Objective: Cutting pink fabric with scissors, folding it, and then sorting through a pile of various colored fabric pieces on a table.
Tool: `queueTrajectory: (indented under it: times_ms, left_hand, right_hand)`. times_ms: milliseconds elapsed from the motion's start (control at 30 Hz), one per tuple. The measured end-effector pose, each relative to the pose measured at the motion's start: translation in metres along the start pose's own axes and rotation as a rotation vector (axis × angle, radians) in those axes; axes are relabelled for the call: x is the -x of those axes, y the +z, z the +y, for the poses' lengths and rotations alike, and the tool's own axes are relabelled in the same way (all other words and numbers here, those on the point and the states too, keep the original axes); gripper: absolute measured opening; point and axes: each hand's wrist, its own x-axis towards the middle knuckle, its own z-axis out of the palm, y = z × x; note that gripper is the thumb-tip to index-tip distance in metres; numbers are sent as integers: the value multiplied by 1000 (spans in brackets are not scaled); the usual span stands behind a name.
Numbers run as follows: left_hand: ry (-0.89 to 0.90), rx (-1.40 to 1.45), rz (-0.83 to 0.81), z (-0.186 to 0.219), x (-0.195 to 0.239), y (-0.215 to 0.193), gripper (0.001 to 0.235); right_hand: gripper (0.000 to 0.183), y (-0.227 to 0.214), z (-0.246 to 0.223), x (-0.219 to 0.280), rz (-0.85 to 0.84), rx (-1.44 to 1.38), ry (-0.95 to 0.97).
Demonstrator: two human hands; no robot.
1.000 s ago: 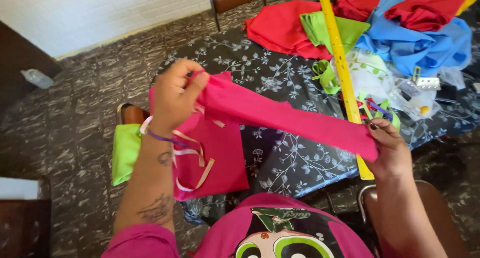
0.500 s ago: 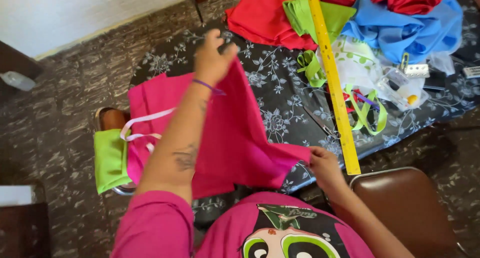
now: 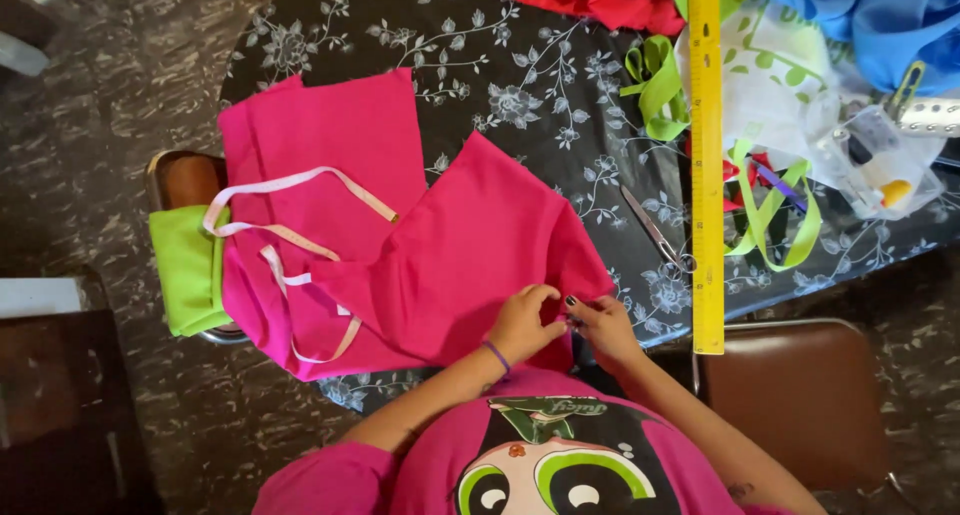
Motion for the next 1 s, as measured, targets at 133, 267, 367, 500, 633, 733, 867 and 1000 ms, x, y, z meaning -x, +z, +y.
queueTrajectory:
  times_ms: [133, 267, 367, 500, 633, 733, 867, 1000]
  left_hand:
    - [-28, -21, -5, 5, -12, -1, 35]
    - [-18, 77, 5, 26, -6, -25, 22]
    - [26, 194, -4, 28, -2, -35, 19]
    - [95, 339, -42, 14, -2, -43, 23]
    - [176, 387, -59, 6, 1, -54, 28]
    - [233, 496, -52, -5, 6, -55, 27]
    - [229, 572, 21, -10, 17, -69, 23]
    - [202, 423, 187, -19, 20, -96, 15]
  right_hand:
    - [16, 22, -34, 19, -94, 23, -65]
    - [9, 19, -32, 13, -167, 50, -156]
    - [16, 20, -37, 18, -207, 25, -195]
    - [25, 28, -46, 33, -284, -12, -264]
    - [30, 30, -38, 35, -323, -67, -313]
    - [23, 43, -51, 52, -290, -66, -329]
    - [16, 60, -81, 85, -209, 45, -427]
    - [15, 51, -86, 75, -55, 152, -551]
